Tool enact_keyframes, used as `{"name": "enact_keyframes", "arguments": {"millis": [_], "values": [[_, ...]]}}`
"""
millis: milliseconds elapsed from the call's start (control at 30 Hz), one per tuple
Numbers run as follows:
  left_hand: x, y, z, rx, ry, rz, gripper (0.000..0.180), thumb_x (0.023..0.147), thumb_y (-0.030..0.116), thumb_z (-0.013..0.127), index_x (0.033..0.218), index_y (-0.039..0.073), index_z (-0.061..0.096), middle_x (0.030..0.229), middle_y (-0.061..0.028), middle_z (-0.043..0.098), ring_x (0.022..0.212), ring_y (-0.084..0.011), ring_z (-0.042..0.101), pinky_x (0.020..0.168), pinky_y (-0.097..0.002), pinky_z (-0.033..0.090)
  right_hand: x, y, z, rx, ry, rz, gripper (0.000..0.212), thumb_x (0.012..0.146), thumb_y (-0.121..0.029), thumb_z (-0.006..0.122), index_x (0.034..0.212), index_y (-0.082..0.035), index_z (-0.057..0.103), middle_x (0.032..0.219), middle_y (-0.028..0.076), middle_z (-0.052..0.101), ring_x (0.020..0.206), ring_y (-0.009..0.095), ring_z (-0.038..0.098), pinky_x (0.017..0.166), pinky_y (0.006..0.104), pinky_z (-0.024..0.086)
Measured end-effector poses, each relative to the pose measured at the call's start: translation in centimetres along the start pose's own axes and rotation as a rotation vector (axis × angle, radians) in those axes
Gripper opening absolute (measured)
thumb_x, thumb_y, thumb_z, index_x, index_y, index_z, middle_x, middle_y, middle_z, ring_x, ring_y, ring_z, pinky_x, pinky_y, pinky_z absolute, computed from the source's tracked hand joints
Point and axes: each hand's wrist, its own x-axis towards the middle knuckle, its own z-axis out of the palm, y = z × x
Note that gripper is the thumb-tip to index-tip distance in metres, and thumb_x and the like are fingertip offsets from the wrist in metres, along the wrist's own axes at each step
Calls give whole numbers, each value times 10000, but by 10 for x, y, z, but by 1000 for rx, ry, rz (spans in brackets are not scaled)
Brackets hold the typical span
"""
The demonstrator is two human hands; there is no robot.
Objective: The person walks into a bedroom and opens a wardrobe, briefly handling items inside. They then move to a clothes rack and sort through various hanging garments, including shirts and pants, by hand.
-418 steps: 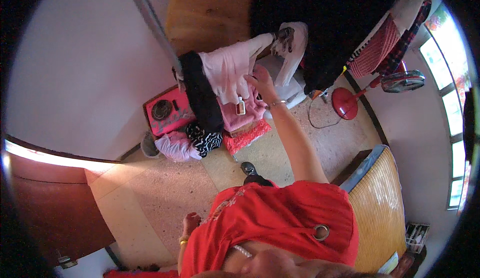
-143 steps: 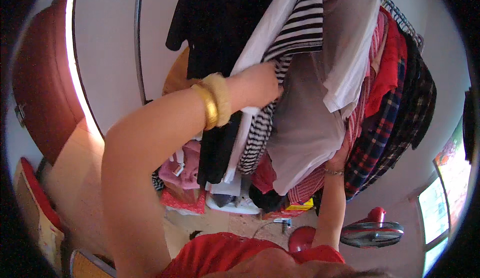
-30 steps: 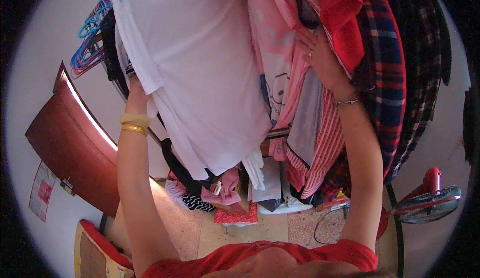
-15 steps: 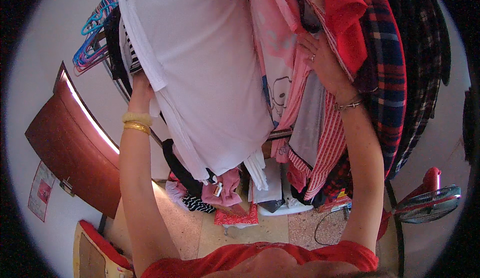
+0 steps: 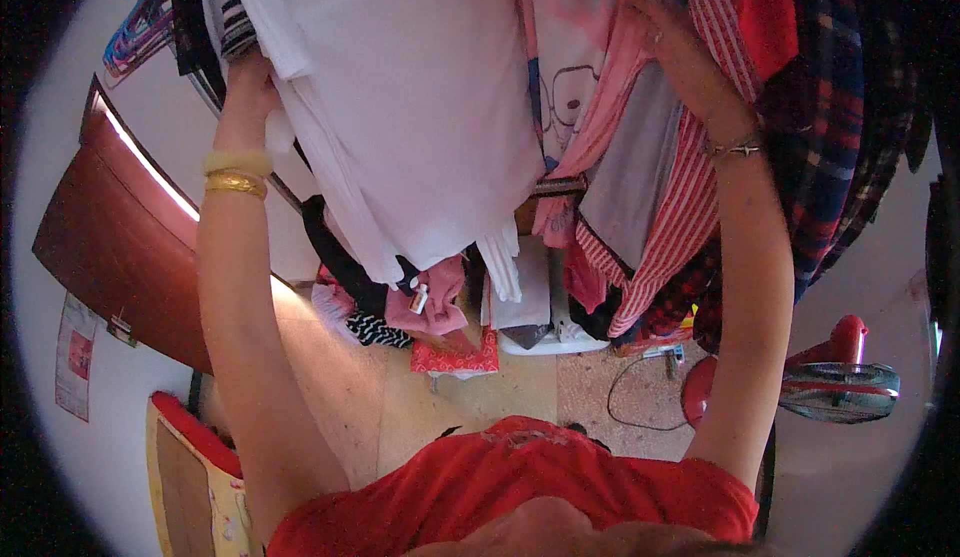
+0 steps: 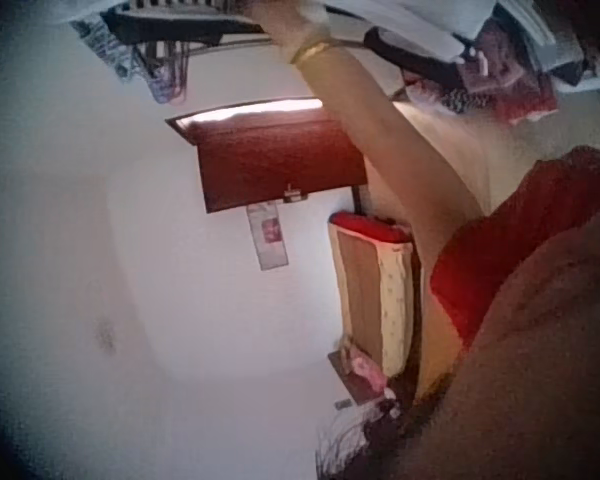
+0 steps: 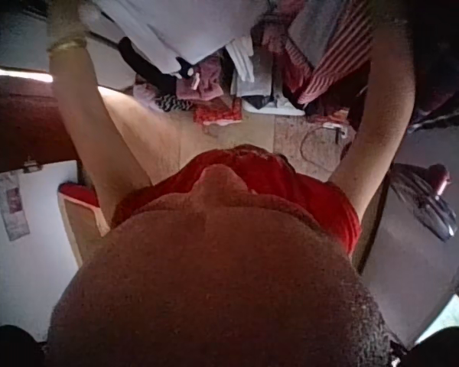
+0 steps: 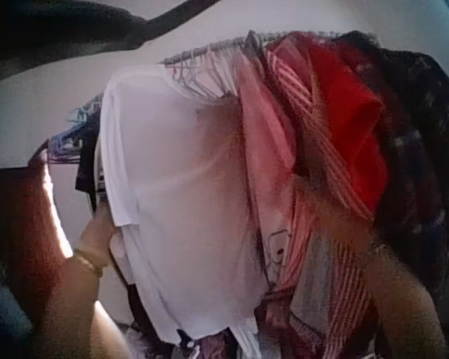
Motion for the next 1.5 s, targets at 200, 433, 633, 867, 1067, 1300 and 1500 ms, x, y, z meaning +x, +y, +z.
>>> {"name": "enact_keyframes", "arguments": {"millis": [200, 433, 633, 867, 1067, 1300, 1500], "values": [[-4, -3, -4, 77, -89, 1, 276, 806, 103, 413, 1065, 12, 442, 1025, -123, 500, 917, -250, 494, 774, -406, 427, -2, -19, 15, -67, -1, 159, 426, 819, -339, 435, 1195, -148, 376, 1161, -21, 417, 1074, 104, 378, 849, 282, 297], [-54, -40, 7, 1312, -557, 462, 333, 764, 224, 477, 1018, 9, 493, 999, -124, 531, 904, -238, 503, 760, -330, 417, -19, 1, 35, -26, -141, 78, 547, 795, -351, 476, 1221, -51, 307, 1164, 48, 413, 1066, 151, 390, 875, 300, 311], [-123, -105, 71, -11, -1186, -516, 559, 786, 516, 372, 1136, 83, 421, 1134, -66, 438, 1033, -171, 397, 856, -329, 319, -59, -13, 99, -60, -516, 189, 680, 673, -398, 613, 1151, 13, 357, 1110, 133, 439, 1026, 239, 420, 868, 321, 338], [-95, -117, 57, 712, -939, -15, 476, 818, 358, 420, 1217, 110, 346, 1200, -98, 393, 1119, -215, 343, 901, -334, 281, -71, 15, 16, -283, 139, 358, 403, 733, -216, 543, 1037, 28, 443, 953, 64, 504, 832, 154, 485, 732, 269, 392], [-72, -156, 13, 1587, -825, 328, 461, 753, 262, 508, 1161, 75, 403, 1200, -206, 356, 1185, -339, 208, 961, -406, 215, -77, -30, -11, -254, 312, 439, 531, 708, -253, 580, 1108, 42, 393, 1003, 88, 492, 886, 177, 479, 752, 277, 392], [-68, -166, -3, 1853, -715, 386, 440, 709, 253, 552, 1101, 76, 457, 1254, -245, 240, 1170, -415, 185, 957, -475, 184, -84, -43, -19, -447, 265, 445, 601, 668, -208, 642, 1138, 40, 363, 1038, 111, 488, 921, 204, 486, 786, 293, 397], [-51, -185, -9, 1951, -495, 728, 261, 728, 118, 469, 959, 32, 552, 1125, -202, 423, 989, -336, 459, 798, -448, 386, -84, -39, -26, -329, 311, 482, 513, 698, -185, 609, 1116, 28, 400, 995, 91, 514, 885, 186, 503, 771, 276, 405]]}}
